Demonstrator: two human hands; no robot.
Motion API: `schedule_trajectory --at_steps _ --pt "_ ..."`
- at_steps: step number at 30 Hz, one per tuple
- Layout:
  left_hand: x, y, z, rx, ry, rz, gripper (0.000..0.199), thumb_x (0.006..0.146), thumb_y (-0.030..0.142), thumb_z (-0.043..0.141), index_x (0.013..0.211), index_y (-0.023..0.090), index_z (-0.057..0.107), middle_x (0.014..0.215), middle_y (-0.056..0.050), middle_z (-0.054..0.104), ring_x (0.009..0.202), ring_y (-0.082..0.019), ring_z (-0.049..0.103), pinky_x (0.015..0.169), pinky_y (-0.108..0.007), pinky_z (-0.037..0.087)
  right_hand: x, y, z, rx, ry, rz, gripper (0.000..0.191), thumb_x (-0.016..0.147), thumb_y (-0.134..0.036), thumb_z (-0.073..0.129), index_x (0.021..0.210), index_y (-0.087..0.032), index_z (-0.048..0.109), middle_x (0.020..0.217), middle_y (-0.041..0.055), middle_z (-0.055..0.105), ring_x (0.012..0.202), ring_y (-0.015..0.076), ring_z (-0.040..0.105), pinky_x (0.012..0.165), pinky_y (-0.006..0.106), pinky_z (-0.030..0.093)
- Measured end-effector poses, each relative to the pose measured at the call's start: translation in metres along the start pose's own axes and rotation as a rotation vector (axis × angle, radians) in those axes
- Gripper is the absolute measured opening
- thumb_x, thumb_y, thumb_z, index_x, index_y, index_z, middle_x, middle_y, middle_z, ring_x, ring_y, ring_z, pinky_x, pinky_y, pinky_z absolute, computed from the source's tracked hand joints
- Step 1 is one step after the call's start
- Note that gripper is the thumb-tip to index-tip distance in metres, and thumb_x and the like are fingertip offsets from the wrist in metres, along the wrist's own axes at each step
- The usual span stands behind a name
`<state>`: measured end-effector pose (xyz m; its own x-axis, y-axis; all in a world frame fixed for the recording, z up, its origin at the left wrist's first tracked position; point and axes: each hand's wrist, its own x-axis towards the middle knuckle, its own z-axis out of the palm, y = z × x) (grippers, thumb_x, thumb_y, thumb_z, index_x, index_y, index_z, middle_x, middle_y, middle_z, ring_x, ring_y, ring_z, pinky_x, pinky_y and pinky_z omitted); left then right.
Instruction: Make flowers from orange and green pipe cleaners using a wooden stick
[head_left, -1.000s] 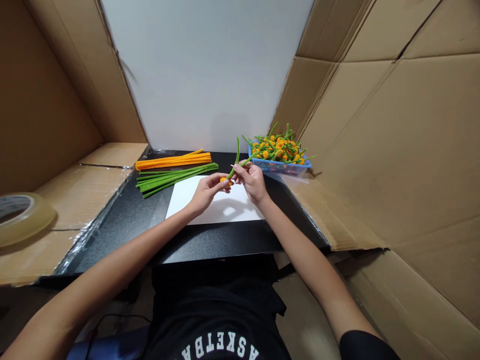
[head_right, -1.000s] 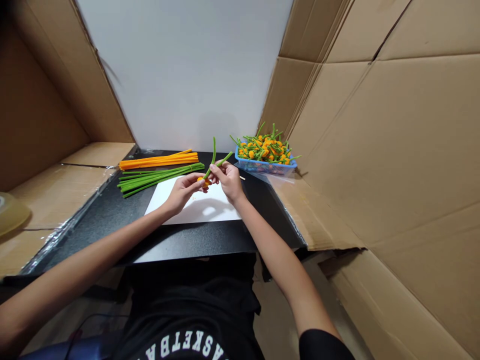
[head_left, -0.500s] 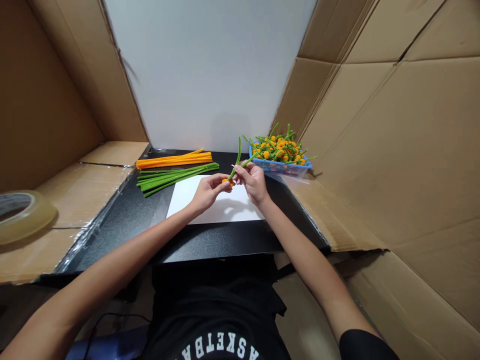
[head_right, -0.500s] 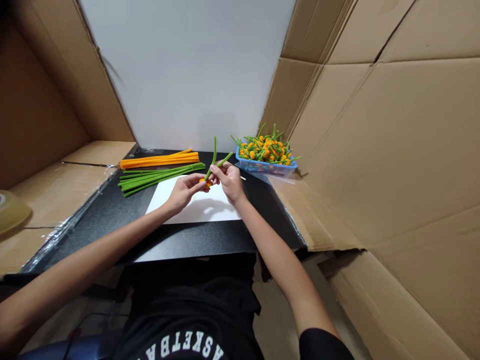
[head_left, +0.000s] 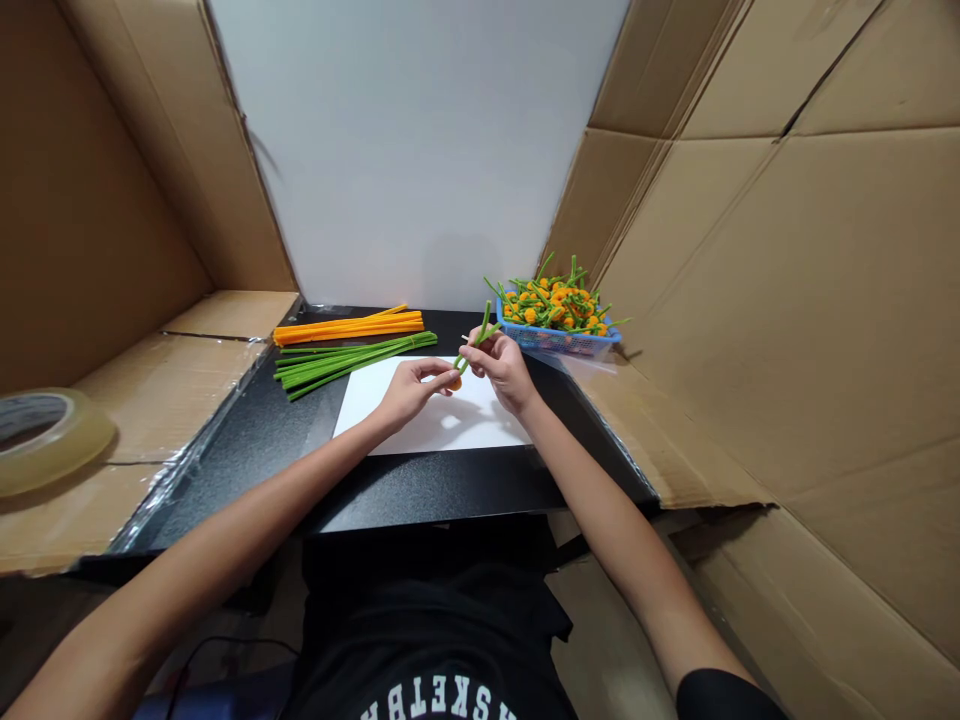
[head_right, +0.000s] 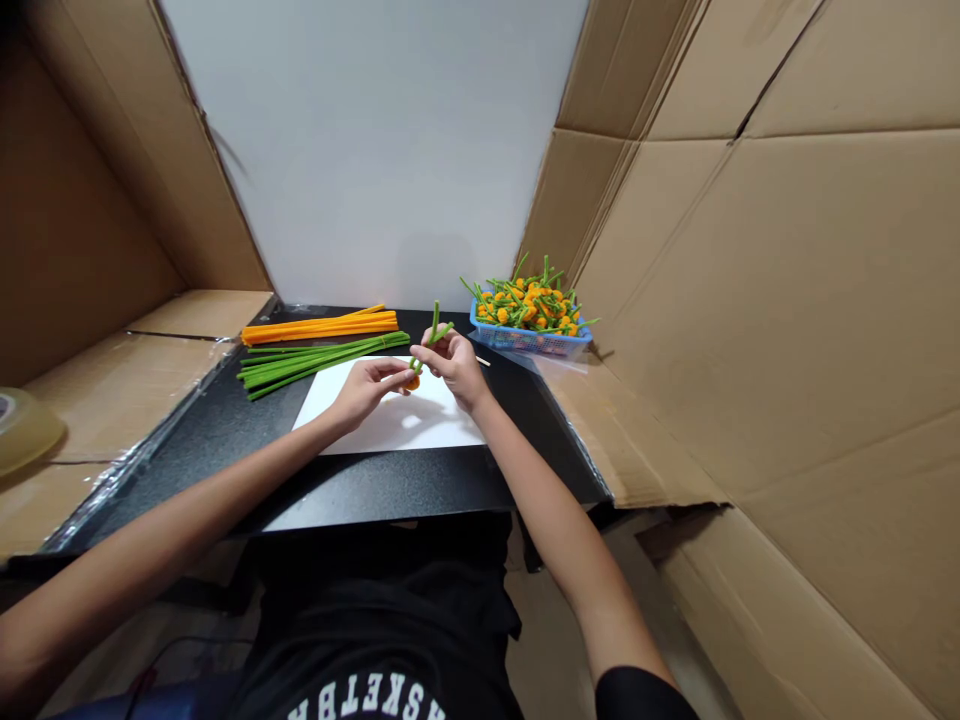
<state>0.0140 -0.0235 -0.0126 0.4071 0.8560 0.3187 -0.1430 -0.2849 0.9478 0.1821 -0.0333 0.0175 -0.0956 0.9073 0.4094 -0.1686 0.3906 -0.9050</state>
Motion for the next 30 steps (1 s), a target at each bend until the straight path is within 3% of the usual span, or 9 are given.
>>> schedule_trajectory --at_steps 5,10,19,30 --pt "0.0 -0.006 0.0 0.035 0.08 0.034 0.036 0.073 0.048 0.08 0.086 0.015 0.076 0.083 -0.008 0.076 0.078 -0.02 0.07 0.077 -0.032 0.055 0.002 0.01 0.0 -0.118 0.025 0.003 0.053 0.066 -0.038 0.084 0.102 -0.024 0.047 0.072 -0.0065 0.059 0.059 0.0103 0.052 0.052 0.023 0.04" --pt "-0.002 -0.006 0.002 -0.009 0.156 0.046 0.043 0.061 0.044 0.089 0.088 0.015 0.073 0.086 -0.009 0.077 0.084 -0.024 0.074 0.082 -0.037 0.057 0.002 0.013 0.001 -0.109 0.075 -0.028 0.052 0.068 -0.038 0.083 0.102 -0.024 0.046 0.068 -0.0058 0.064 0.057 0.0125 0.059 0.058 0.027 0.05" --pt "0.0 -0.007 0.003 -0.064 0.259 0.056 0.038 0.061 0.043 0.088 0.08 0.015 0.069 0.082 -0.007 0.075 0.082 -0.024 0.074 0.079 -0.037 0.058 -0.004 0.014 0.014 -0.146 0.171 -0.123 0.041 0.074 -0.045 0.078 0.099 -0.023 0.054 0.075 -0.0026 0.066 0.061 0.0138 0.066 0.066 0.031 0.058" --pt "-0.001 -0.006 0.006 -0.185 0.218 0.03 0.044 0.061 0.048 0.088 0.082 0.014 0.07 0.087 -0.01 0.077 0.087 -0.025 0.074 0.089 -0.042 0.057 -0.009 0.015 0.022 -0.097 0.273 -0.13 0.043 0.075 -0.044 0.077 0.104 -0.023 0.054 0.079 -0.0009 0.065 0.069 0.0156 0.066 0.07 0.031 0.057"
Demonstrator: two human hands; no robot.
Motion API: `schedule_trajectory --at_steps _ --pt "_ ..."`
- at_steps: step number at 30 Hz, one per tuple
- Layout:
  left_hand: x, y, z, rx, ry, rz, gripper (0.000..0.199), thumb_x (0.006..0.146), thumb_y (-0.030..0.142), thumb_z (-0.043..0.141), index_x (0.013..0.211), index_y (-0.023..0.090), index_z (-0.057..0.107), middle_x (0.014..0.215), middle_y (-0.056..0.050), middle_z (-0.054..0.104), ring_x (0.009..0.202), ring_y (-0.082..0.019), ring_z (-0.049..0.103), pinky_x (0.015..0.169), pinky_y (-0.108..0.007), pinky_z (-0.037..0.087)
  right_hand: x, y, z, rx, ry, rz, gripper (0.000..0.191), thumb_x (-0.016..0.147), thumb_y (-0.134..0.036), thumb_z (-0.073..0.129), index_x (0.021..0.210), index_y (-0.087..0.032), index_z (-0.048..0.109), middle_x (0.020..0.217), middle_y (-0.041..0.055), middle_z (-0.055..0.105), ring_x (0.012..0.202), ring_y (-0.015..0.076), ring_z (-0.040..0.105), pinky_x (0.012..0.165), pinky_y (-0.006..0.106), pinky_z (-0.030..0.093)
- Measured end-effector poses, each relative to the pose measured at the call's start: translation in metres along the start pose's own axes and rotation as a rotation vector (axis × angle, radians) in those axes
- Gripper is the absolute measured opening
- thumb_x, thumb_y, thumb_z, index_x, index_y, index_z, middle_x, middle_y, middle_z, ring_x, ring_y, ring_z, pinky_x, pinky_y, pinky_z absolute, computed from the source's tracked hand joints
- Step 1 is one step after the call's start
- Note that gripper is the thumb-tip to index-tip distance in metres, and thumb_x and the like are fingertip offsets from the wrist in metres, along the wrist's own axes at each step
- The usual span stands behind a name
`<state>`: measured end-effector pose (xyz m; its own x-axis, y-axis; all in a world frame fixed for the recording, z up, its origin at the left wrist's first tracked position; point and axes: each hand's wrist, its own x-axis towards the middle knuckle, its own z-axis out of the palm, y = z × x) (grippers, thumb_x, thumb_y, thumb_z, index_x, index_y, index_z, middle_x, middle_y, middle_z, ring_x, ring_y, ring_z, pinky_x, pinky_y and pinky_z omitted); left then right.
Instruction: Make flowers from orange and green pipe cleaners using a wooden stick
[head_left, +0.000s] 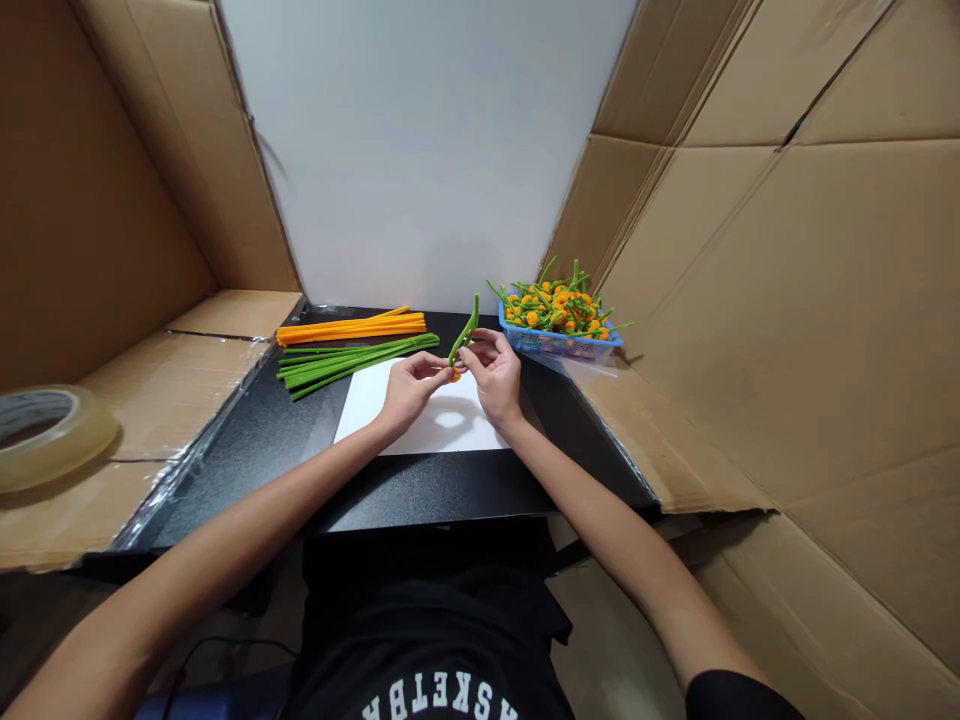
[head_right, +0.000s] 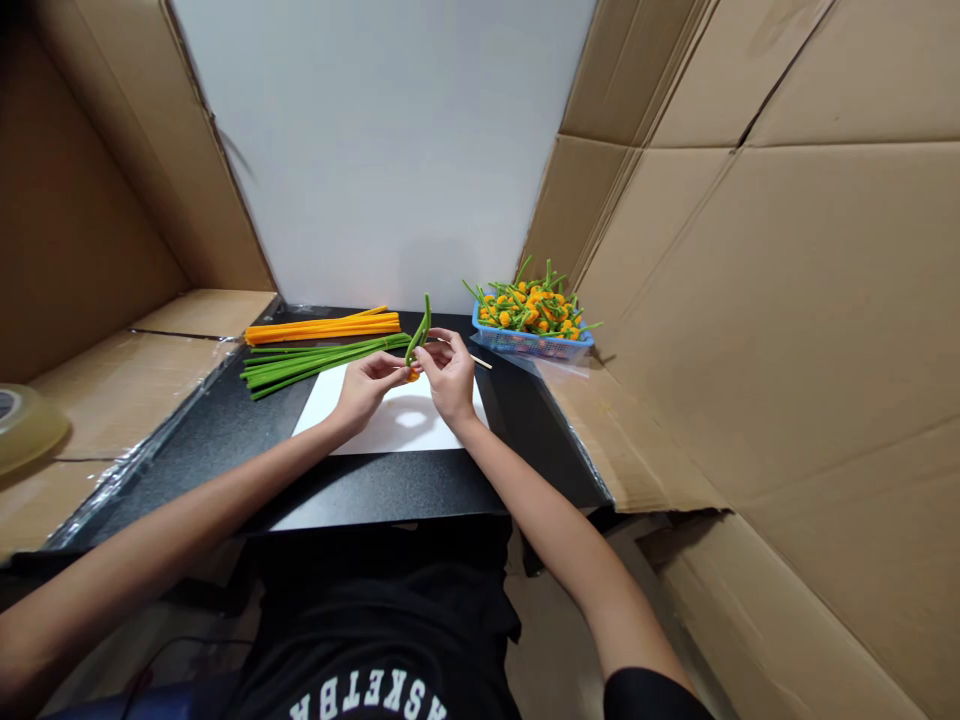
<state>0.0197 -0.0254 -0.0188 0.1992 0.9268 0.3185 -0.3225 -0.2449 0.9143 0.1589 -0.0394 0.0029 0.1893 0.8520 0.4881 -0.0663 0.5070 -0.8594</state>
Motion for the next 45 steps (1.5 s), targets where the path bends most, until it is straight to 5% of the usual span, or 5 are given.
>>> schedule_trajectory --at_steps 7,16,21,32,45 --pt "0.002 0.0 0.0 -0.137 0.063 -0.157 0.042 0.052 0.04 0.092 0.075 0.015 0.067 0.078 -0.003 0.074 0.082 -0.02 0.073 0.092 -0.041 0.055 -0.001 0.001 -0.002 0.052 -0.097 -0.046 0.033 0.078 -0.037 0.075 0.091 -0.023 0.049 0.081 -0.001 0.067 0.07 0.0131 0.065 0.074 0.03 0.055" --pt "0.0 -0.003 -0.003 0.016 -0.009 0.01 0.032 0.059 0.039 0.09 0.075 0.015 0.076 0.089 -0.009 0.077 0.083 -0.022 0.072 0.085 -0.039 0.057 0.012 0.013 -0.009 0.057 -0.045 0.2 0.038 0.068 -0.03 0.073 0.101 -0.02 0.055 0.066 -0.0055 0.064 0.058 0.0115 0.058 0.062 0.026 0.048" --pt "0.001 -0.002 -0.005 0.093 -0.017 0.006 0.033 0.065 0.04 0.086 0.086 0.015 0.079 0.089 -0.01 0.078 0.082 -0.022 0.072 0.083 -0.036 0.056 0.013 0.006 -0.011 0.019 -0.104 0.23 0.028 0.065 -0.023 0.069 0.092 -0.016 0.066 0.068 -0.0023 0.067 0.061 0.0116 0.059 0.06 0.025 0.044" --pt "0.002 -0.002 -0.004 0.017 0.022 -0.036 0.036 0.061 0.038 0.089 0.087 0.015 0.079 0.09 -0.01 0.078 0.084 -0.022 0.072 0.088 -0.038 0.055 0.015 0.01 -0.011 0.05 -0.068 0.258 0.05 0.056 -0.023 0.08 0.102 -0.018 0.06 0.069 -0.0051 0.067 0.063 0.0118 0.059 0.066 0.028 0.048" --pt "0.005 -0.005 -0.006 -0.04 0.064 -0.115 0.033 0.056 0.034 0.09 0.081 0.015 0.08 0.088 -0.009 0.078 0.083 -0.021 0.071 0.09 -0.038 0.054 0.017 0.013 -0.017 -0.15 -0.292 0.116 0.011 0.068 -0.03 0.073 0.072 -0.019 0.076 0.088 0.0071 0.076 0.084 0.0214 0.067 0.079 0.037 0.054"
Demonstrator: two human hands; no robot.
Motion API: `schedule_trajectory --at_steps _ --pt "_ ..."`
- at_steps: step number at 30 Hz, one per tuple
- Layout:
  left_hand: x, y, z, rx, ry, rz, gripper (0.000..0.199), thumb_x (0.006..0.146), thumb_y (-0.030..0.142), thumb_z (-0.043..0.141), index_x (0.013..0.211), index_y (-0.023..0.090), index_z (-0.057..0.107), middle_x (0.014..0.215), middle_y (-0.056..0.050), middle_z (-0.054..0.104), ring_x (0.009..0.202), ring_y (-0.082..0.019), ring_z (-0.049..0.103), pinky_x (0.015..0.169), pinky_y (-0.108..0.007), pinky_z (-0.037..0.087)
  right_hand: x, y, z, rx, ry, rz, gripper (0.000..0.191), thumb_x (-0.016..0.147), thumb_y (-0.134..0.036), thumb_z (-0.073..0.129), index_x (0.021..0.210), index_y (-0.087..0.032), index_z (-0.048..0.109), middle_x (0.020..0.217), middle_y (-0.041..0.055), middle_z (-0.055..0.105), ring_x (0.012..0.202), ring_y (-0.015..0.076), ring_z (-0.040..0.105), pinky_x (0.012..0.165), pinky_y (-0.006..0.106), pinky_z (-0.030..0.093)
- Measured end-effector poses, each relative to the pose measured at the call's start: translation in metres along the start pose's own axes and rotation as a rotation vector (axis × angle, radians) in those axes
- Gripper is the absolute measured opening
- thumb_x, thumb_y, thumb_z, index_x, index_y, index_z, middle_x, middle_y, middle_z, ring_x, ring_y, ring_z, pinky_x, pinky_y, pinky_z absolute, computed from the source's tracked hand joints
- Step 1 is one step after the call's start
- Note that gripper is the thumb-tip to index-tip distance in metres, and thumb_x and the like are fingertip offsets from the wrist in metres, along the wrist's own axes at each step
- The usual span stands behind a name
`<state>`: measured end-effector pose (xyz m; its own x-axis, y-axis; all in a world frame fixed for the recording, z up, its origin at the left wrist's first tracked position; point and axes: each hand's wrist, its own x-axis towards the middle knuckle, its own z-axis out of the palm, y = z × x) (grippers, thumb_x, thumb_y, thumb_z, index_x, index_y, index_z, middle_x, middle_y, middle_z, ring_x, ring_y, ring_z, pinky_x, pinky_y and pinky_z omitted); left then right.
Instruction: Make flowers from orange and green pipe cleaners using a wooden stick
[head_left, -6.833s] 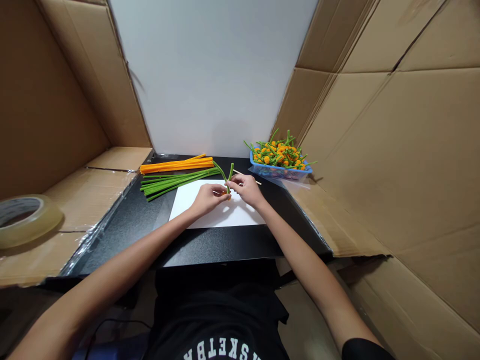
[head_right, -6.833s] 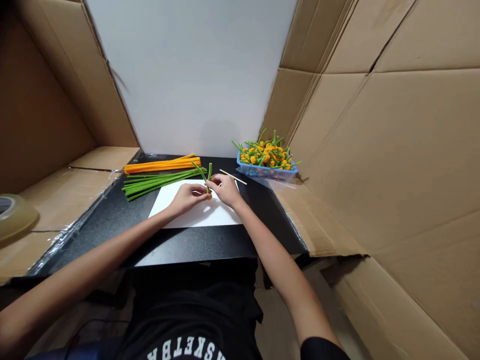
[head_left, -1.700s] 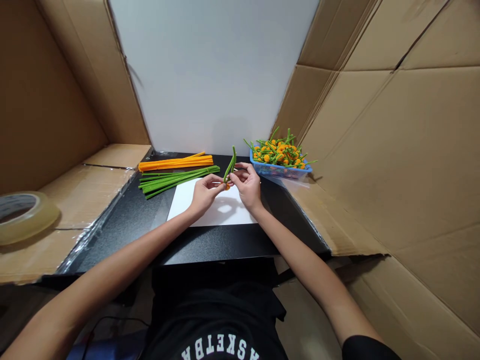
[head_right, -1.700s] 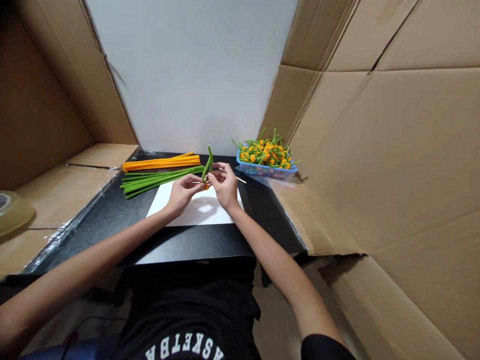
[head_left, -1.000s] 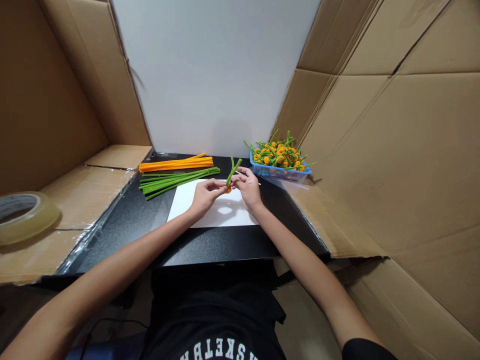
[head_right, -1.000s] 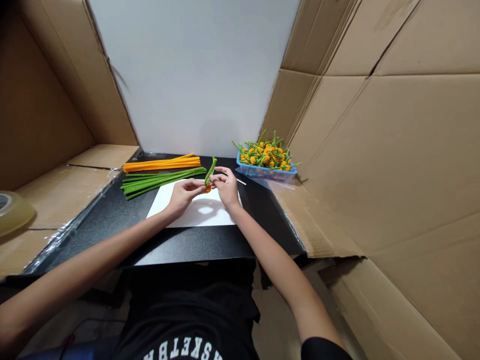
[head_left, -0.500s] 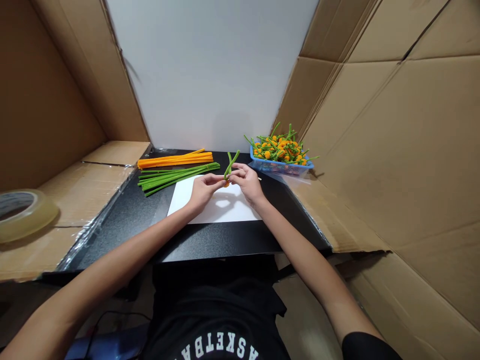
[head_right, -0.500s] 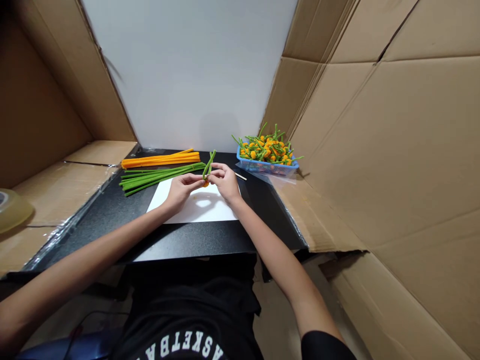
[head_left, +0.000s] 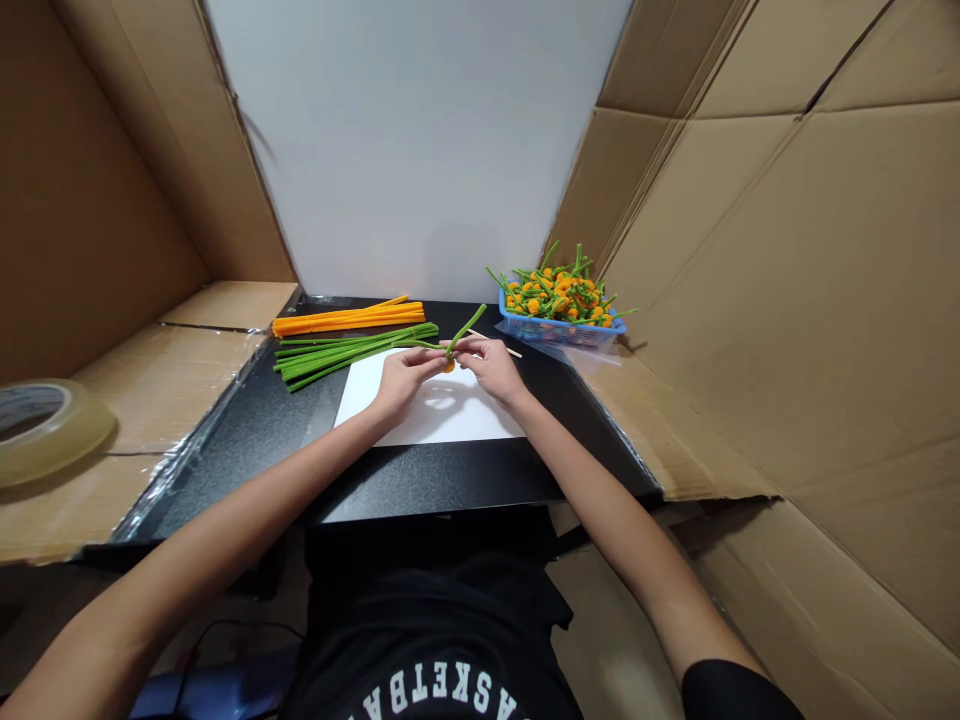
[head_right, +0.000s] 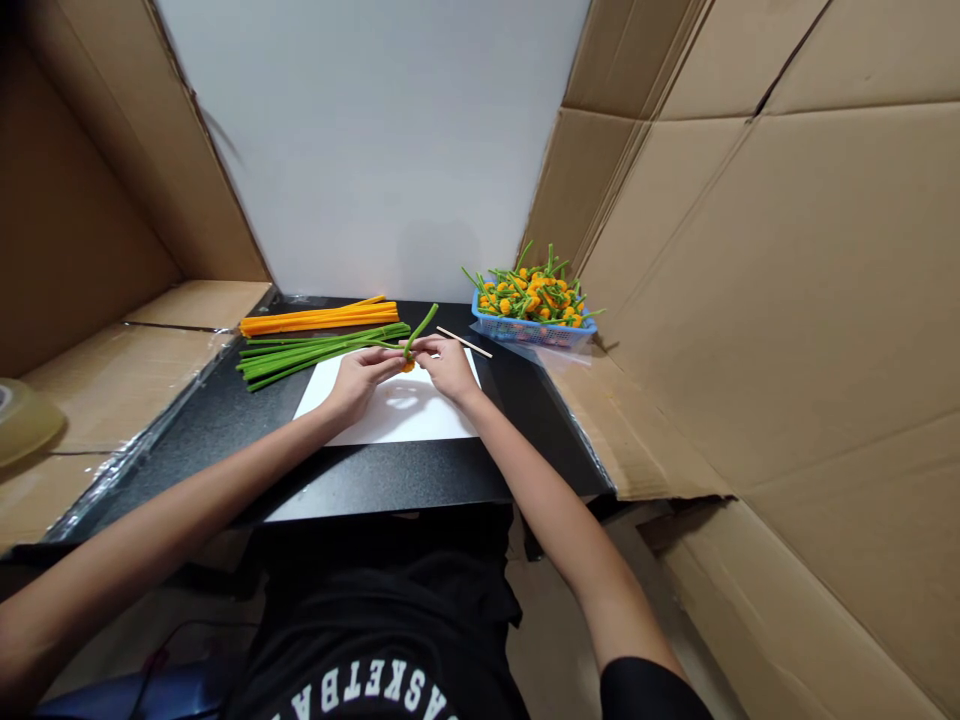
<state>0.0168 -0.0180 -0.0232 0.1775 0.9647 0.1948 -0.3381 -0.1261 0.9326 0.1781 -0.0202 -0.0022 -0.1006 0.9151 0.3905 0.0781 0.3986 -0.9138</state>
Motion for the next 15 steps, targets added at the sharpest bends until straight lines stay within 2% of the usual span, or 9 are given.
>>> schedule_trajectory --at_steps 3,8,15 --pt "0.0011 0.0 -0.0012 -0.028 0.017 -0.03 0.034 0.056 0.033 0.09 0.082 0.015 0.08 0.087 -0.009 0.077 0.085 -0.021 0.071 0.093 -0.039 0.053 0.001 0.0029 -0.0004 0.013 0.044 0.006 0.014 0.067 -0.029 0.077 0.075 -0.018 0.076 0.084 0.0071 0.075 0.082 0.0209 0.068 0.08 0.037 0.054" --pt "0.0013 -0.0008 -0.0025 0.033 -0.014 0.005 0.044 0.052 0.028 0.092 0.093 0.017 0.079 0.095 -0.008 0.078 0.087 -0.02 0.07 0.091 -0.037 0.053 0.0004 0.0042 0.0003 0.054 0.18 0.055 0.023 0.061 -0.032 0.083 0.076 -0.016 0.075 0.072 0.0048 0.072 0.066 0.0165 0.064 0.069 0.033 0.053" --pt "0.0012 -0.0053 -0.0016 -0.015 0.003 0.003 0.049 0.051 0.031 0.093 0.094 0.014 0.077 0.099 -0.01 0.078 0.096 -0.024 0.071 0.098 -0.041 0.051 0.0009 0.0054 -0.001 0.021 0.121 0.024 0.021 0.065 -0.035 0.079 0.076 -0.017 0.077 0.07 0.0042 0.071 0.064 0.0152 0.06 0.064 0.031 0.049"
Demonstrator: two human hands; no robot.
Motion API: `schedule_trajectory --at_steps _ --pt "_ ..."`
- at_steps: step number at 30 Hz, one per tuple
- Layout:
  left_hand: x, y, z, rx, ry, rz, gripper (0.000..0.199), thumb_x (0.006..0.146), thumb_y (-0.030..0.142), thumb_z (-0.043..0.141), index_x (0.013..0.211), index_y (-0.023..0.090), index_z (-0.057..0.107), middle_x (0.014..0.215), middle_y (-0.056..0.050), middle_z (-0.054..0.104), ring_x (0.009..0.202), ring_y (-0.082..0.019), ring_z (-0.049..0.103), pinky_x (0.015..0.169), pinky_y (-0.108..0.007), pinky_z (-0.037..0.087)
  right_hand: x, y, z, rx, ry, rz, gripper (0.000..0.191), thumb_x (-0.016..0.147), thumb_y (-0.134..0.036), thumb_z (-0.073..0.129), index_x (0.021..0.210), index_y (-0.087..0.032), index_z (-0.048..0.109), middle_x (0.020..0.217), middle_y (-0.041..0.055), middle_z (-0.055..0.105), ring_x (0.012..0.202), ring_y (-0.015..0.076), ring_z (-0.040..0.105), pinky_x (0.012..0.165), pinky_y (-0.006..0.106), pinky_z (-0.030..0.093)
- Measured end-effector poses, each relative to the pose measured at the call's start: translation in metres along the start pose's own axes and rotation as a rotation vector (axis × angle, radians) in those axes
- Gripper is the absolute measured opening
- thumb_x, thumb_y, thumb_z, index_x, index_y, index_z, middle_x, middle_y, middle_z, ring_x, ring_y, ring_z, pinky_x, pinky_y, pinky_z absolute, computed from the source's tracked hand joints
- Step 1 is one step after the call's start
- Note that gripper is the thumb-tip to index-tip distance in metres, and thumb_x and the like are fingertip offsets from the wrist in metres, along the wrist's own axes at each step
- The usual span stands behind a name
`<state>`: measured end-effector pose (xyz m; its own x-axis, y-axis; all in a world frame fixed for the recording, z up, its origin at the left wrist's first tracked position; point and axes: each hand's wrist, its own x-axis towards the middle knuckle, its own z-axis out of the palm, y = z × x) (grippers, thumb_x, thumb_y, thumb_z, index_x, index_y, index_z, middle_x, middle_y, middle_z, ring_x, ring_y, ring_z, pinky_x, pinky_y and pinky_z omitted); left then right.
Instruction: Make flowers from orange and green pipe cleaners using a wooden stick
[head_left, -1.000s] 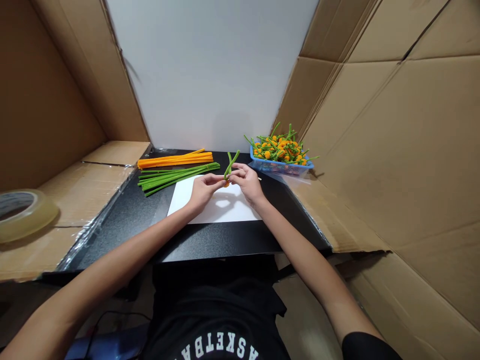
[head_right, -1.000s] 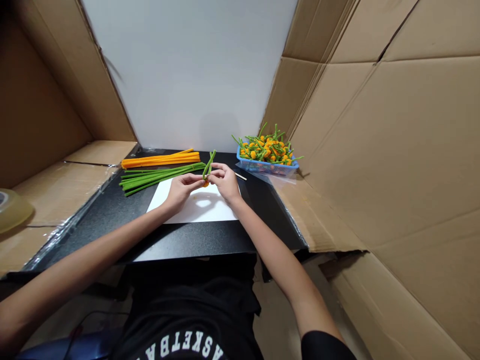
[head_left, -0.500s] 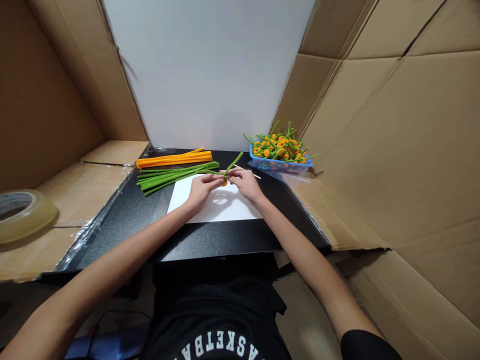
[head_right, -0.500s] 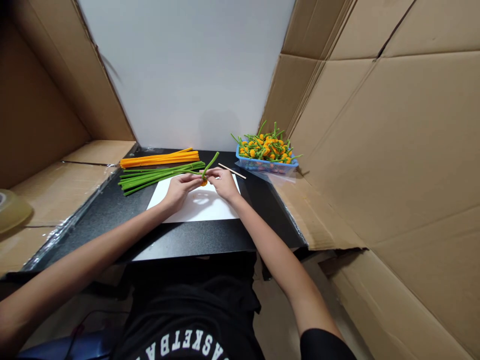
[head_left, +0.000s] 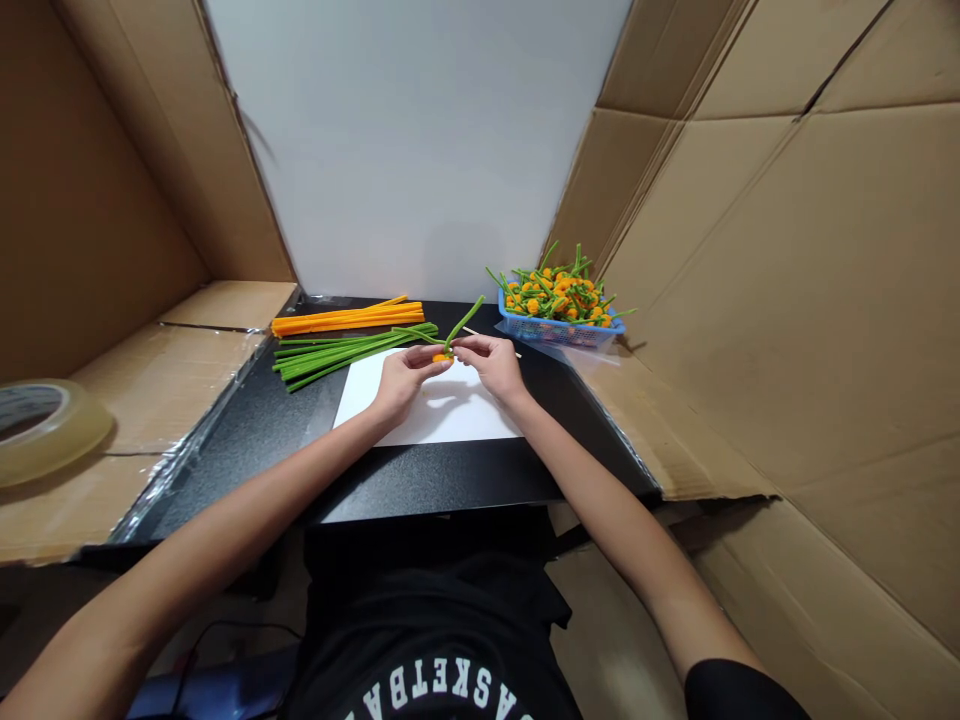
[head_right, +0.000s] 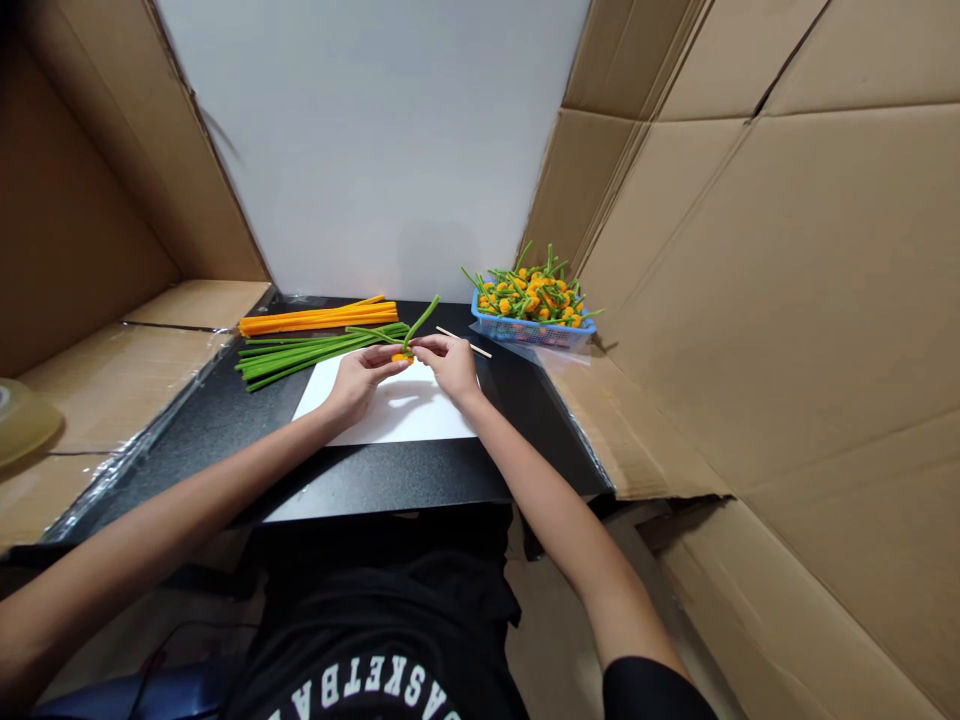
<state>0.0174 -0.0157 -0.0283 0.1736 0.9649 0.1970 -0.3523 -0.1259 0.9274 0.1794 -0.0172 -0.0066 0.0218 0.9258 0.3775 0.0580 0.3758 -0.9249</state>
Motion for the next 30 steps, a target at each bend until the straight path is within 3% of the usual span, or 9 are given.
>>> schedule_trajectory --at_steps 4,8,15,21,30 --pt "0.0 -0.001 -0.001 -0.003 0.022 0.021 0.048 0.049 0.031 0.095 0.087 0.014 0.071 0.091 -0.007 0.078 0.09 -0.022 0.073 0.094 -0.04 0.054 0.0 0.002 0.0 -0.072 -0.018 -0.041 0.017 0.069 -0.031 0.074 0.078 -0.017 0.078 0.075 0.0049 0.073 0.068 0.0161 0.062 0.069 0.031 0.05" --pt "-0.001 0.003 0.0 -0.014 0.02 0.039 0.057 0.048 0.032 0.096 0.094 0.017 0.066 0.086 -0.005 0.077 0.085 -0.022 0.073 0.089 -0.04 0.056 0.0 0.004 -0.001 -0.126 -0.031 -0.073 0.016 0.073 -0.029 0.07 0.081 -0.017 0.078 0.081 0.0058 0.074 0.074 0.0176 0.065 0.073 0.032 0.051" --pt "-0.001 0.008 0.001 0.049 -0.011 0.103 0.049 0.052 0.037 0.094 0.086 0.018 0.064 0.082 -0.005 0.076 0.083 -0.023 0.074 0.087 -0.041 0.058 0.001 0.006 -0.001 -0.111 -0.052 -0.097 0.025 0.072 -0.037 0.075 0.088 -0.019 0.079 0.093 0.0074 0.075 0.083 0.0201 0.068 0.073 0.032 0.053" --pt "-0.001 0.008 -0.001 0.072 -0.049 0.145 0.051 0.059 0.04 0.091 0.095 0.018 0.063 0.09 -0.007 0.077 0.089 -0.025 0.074 0.085 -0.04 0.059 -0.002 -0.001 -0.001 -0.164 0.044 -0.072 0.028 0.07 -0.043 0.08 0.082 -0.017 0.079 0.085 0.008 0.076 0.076 0.0202 0.069 0.071 0.032 0.053" --pt "-0.002 0.012 0.0 0.171 -0.009 0.176 0.047 0.055 0.043 0.092 0.086 0.017 0.069 0.09 -0.007 0.074 0.087 -0.024 0.073 0.084 -0.041 0.059 -0.004 -0.006 -0.005 -0.226 -0.008 -0.189 0.023 0.073 -0.042 0.079 0.08 -0.02 0.08 0.081 0.0064 0.076 0.074 0.0194 0.069 0.067 0.031 0.051"
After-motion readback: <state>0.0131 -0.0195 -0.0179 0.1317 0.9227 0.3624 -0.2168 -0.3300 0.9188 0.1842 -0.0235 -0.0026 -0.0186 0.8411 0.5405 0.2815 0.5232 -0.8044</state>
